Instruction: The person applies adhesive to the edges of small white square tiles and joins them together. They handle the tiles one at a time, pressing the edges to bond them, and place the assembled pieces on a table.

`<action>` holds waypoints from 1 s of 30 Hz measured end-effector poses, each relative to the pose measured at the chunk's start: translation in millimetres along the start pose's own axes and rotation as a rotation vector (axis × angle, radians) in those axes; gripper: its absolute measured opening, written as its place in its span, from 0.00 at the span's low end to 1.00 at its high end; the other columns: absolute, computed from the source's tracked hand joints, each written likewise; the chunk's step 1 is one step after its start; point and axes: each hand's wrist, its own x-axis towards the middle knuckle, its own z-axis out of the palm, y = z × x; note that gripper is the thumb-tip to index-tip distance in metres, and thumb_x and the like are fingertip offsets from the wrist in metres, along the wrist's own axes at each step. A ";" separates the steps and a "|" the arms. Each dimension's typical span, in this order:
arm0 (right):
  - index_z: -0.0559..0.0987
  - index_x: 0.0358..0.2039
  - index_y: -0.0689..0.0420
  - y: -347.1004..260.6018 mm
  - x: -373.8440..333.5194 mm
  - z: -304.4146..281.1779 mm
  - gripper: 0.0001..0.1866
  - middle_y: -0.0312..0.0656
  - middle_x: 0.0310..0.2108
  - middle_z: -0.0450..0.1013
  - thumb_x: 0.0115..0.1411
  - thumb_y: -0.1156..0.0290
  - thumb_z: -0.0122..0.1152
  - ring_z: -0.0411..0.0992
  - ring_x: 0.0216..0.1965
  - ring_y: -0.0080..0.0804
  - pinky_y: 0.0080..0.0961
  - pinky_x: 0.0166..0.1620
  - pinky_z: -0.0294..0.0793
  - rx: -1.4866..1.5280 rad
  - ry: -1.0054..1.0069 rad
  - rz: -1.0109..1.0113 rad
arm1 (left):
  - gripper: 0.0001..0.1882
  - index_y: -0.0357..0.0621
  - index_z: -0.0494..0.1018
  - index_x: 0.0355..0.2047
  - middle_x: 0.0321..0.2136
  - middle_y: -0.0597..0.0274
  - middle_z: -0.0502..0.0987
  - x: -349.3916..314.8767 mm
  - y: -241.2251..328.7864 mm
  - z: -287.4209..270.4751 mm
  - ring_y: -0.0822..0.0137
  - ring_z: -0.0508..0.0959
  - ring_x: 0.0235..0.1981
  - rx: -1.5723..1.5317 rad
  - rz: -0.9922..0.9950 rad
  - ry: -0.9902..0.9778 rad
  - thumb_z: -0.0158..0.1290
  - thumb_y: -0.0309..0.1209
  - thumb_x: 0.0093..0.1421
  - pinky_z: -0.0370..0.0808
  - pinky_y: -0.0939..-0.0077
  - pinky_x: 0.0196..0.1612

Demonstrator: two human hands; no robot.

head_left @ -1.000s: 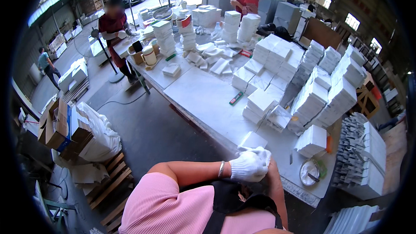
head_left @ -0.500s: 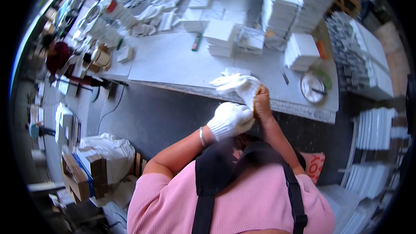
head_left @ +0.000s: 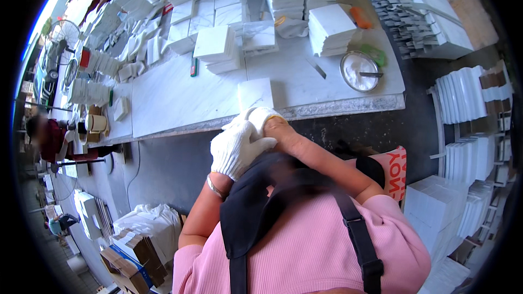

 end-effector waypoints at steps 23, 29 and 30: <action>0.76 0.46 0.56 30.3 48.7 -42.6 0.18 0.42 0.47 0.73 0.54 0.70 0.61 0.68 0.50 0.31 0.29 0.57 0.66 0.740 -0.422 0.176 | 0.06 0.41 0.77 0.26 0.21 0.53 0.76 75.8 11.9 -7.7 0.56 0.77 0.21 -0.390 0.587 -0.010 0.59 0.30 0.49 0.74 0.67 0.28; 0.69 0.55 0.56 20.7 92.4 -62.0 0.24 0.42 0.56 0.66 0.60 0.60 0.52 0.61 0.58 0.30 0.29 0.62 0.58 0.782 -0.276 0.124 | 0.05 0.45 0.74 0.22 0.20 0.55 0.74 104.6 14.5 -6.1 0.51 0.77 0.21 -0.196 0.773 0.136 0.59 0.30 0.48 0.73 0.62 0.25; 0.68 0.56 0.56 15.4 101.3 -64.2 0.25 0.42 0.57 0.65 0.61 0.58 0.51 0.60 0.59 0.30 0.28 0.63 0.57 0.780 -0.238 0.095 | 0.05 0.45 0.74 0.21 0.19 0.55 0.74 105.1 11.3 -7.5 0.52 0.77 0.21 -0.185 0.781 0.131 0.59 0.30 0.48 0.73 0.62 0.24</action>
